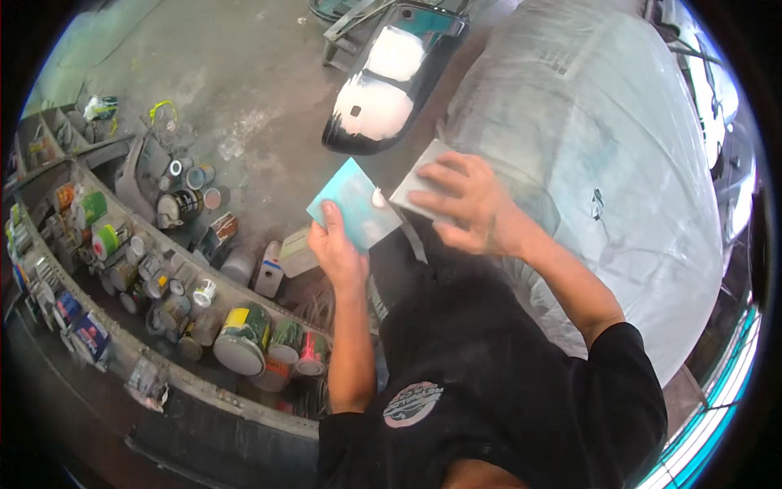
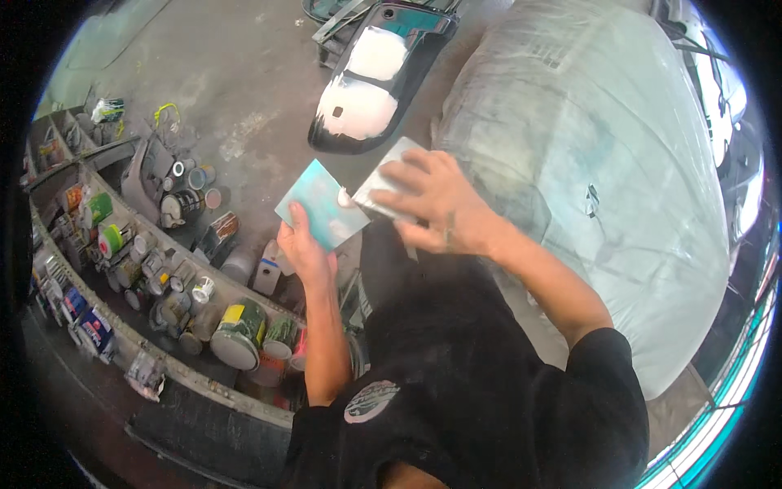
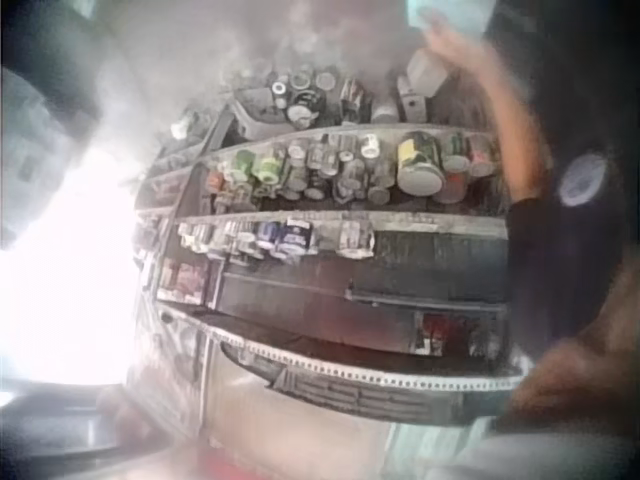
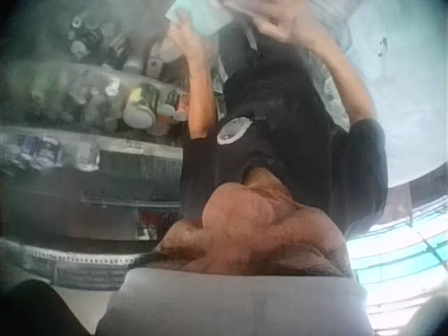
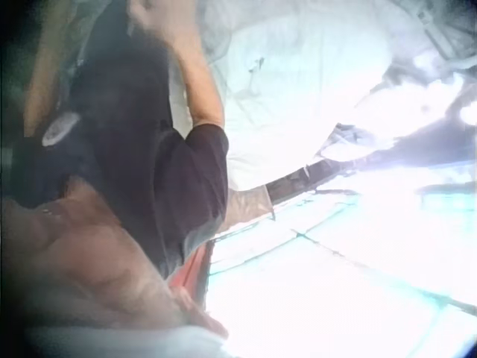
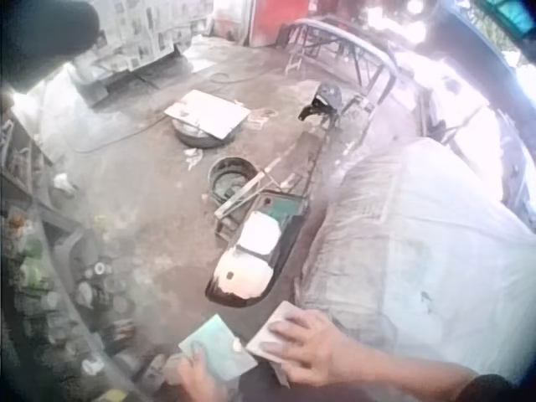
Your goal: Manually sanding a body panel of a car or motorcycle with sandpaper.
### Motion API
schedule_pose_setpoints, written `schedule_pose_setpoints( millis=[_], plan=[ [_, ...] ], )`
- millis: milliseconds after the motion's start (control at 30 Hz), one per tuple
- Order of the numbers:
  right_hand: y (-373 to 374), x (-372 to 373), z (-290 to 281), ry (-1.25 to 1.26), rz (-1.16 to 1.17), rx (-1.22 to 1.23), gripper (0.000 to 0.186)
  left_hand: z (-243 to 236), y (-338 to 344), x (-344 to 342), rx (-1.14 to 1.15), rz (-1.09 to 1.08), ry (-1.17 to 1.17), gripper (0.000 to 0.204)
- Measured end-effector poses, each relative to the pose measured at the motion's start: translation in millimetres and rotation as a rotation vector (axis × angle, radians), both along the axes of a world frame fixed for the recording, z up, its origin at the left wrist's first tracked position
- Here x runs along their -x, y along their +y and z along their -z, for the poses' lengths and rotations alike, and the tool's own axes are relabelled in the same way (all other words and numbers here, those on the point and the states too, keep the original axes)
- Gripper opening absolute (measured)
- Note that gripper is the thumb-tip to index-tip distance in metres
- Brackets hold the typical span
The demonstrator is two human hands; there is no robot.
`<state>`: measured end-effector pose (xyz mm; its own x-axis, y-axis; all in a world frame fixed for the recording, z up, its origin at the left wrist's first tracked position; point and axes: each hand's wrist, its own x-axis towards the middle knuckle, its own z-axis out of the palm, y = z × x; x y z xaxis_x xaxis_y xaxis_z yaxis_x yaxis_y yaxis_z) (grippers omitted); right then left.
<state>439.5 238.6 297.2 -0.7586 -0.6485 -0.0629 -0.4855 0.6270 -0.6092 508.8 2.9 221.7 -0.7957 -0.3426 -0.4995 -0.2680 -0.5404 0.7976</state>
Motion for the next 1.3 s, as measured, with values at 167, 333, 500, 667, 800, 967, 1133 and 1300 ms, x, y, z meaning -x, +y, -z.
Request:
schedule_pose_setpoints(
  millis=[167, 333, 500, 667, 800, 967, 1133, 1300],
  plan=[
    [-49, -10, 20, 0.067, -0.162, -0.065, 0.060, 35, 6, -10, 0.062, 0.101, -0.094, 0.042],
    [-46, -11, 55, 0.018, -0.202, -0.128, 0.057, 63, 11, -3, 0.031, -0.120, -0.037, 0.042],
    [-3, 31, 127, 0.039, -0.169, -0.325, 0.056, 121, -13, -15, 0.068, -0.417, -0.173, 0.044],
    [-11, 80, 199, 0.269, -0.109, -0.261, 0.061, 259, 15, -143, -0.503, -0.120, -0.487, 0.043],
    [-22, 103, 225, 0.345, -0.156, -0.193, 0.064, 327, 54, -246, -0.735, 0.051, -0.642, 0.043],
    [-41, 121, 247, 0.404, -0.211, -0.159, 0.061, 374, 70, -287, -0.903, -0.071, -0.649, 0.041],
    [-41, 122, 262, 0.438, -0.237, -0.161, 0.061, 384, 77, -292, -0.958, -0.026, -0.662, 0.041],
    [-53, 119, 271, 0.477, -0.253, -0.144, 0.064, 393, 77, -299, -0.989, -0.045, -0.668, 0.041]
  ],
)
